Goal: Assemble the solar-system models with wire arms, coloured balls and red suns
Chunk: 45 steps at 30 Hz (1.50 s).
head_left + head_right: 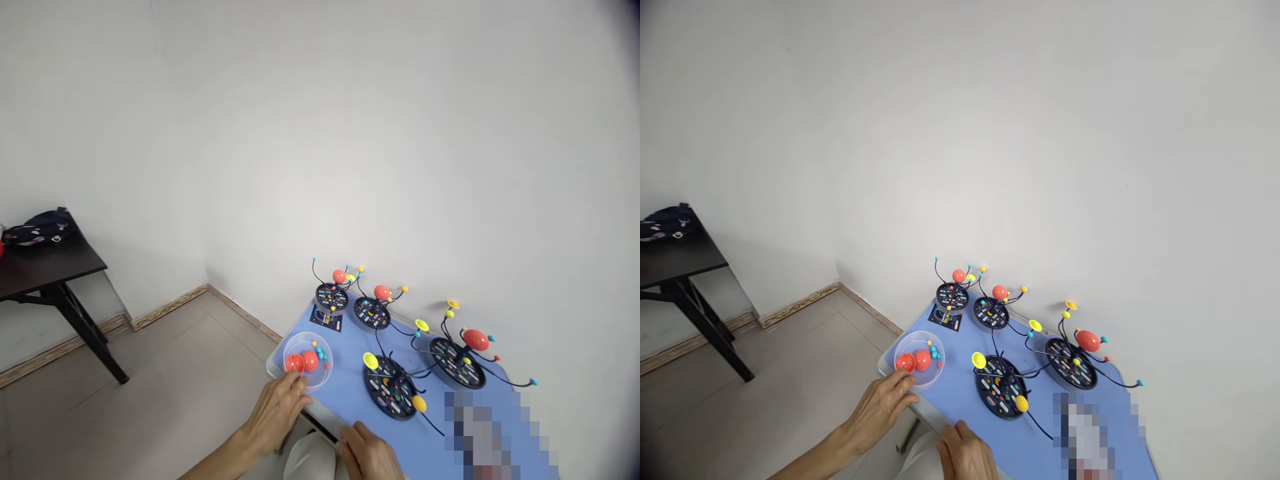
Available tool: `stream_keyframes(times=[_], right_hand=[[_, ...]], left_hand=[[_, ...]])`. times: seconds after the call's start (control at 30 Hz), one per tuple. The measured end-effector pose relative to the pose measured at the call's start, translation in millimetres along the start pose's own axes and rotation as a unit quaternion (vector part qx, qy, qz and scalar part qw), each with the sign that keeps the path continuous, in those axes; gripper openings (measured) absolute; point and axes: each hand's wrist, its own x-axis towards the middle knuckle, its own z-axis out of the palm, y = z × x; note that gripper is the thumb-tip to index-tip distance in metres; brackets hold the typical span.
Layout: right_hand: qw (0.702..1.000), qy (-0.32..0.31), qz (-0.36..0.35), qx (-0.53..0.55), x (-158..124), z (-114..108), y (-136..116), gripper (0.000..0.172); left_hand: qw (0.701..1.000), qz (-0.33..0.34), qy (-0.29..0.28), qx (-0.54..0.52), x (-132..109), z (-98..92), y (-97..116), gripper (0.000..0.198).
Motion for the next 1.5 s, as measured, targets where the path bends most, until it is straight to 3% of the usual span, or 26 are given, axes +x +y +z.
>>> stream_keyframes(times=[0.1,0.2,0.37,0.73,0.9,1.03,1.13,1.2,1.3,1.37,1.5], right_hand=[[0.999,0.001,0.021,0.03,36,-30,-11,0.02],[0.996,-0.044,0.078,-0.03,72,-49,-25,0.027],[0.991,-0.071,0.084,-0.073,108,-48,-37,0.028],[0.99,-0.103,0.08,-0.059,130,-36,-46,0.03],[0.989,-0.064,0.131,0.035,126,-46,-45,0.022],[0.971,-0.013,0.175,0.161,106,-55,-44,0.011],[0.947,0.011,0.197,0.253,83,-56,-43,0.01],[0.906,0.027,0.218,0.362,64,-55,-39,0.012],[0.773,0.055,0.25,0.581,36,-52,-31,0.016],[0.715,0.082,0.268,0.641,19,-51,-25,0.023],[0.687,0.143,0.314,0.639,-11,-51,-13,0.043]], left_hand=[[0.999,-0.015,-0.028,-0.021,-3,-10.5,-11,0.034],[0.998,-0.01,-0.035,-0.051,-3,-18.2,-20,0.032],[0.996,-0.003,-0.046,-0.074,-3,-24.1,-27,0.032],[0.995,0.024,-0.026,-0.094,-3,-22.2,-34,0.031],[0.994,0.017,-0.025,-0.107,2,-23.2,-36,0.026],[0.991,0.007,-0.037,-0.126,8,-23.3,-37,0.022],[0.989,0.004,-0.041,-0.139,12,-23.4,-40,0.018],[0.989,0.006,-0.04,-0.144,14,-23.5,-43,0.017],[0.988,0.01,-0.044,-0.147,16,-23.8,-50,0.017],[0.989,0.012,-0.04,-0.142,17,-23.3,-56,0.016],[0.993,0.021,-0.018,-0.114,18,-20.2,-65,0.016]])
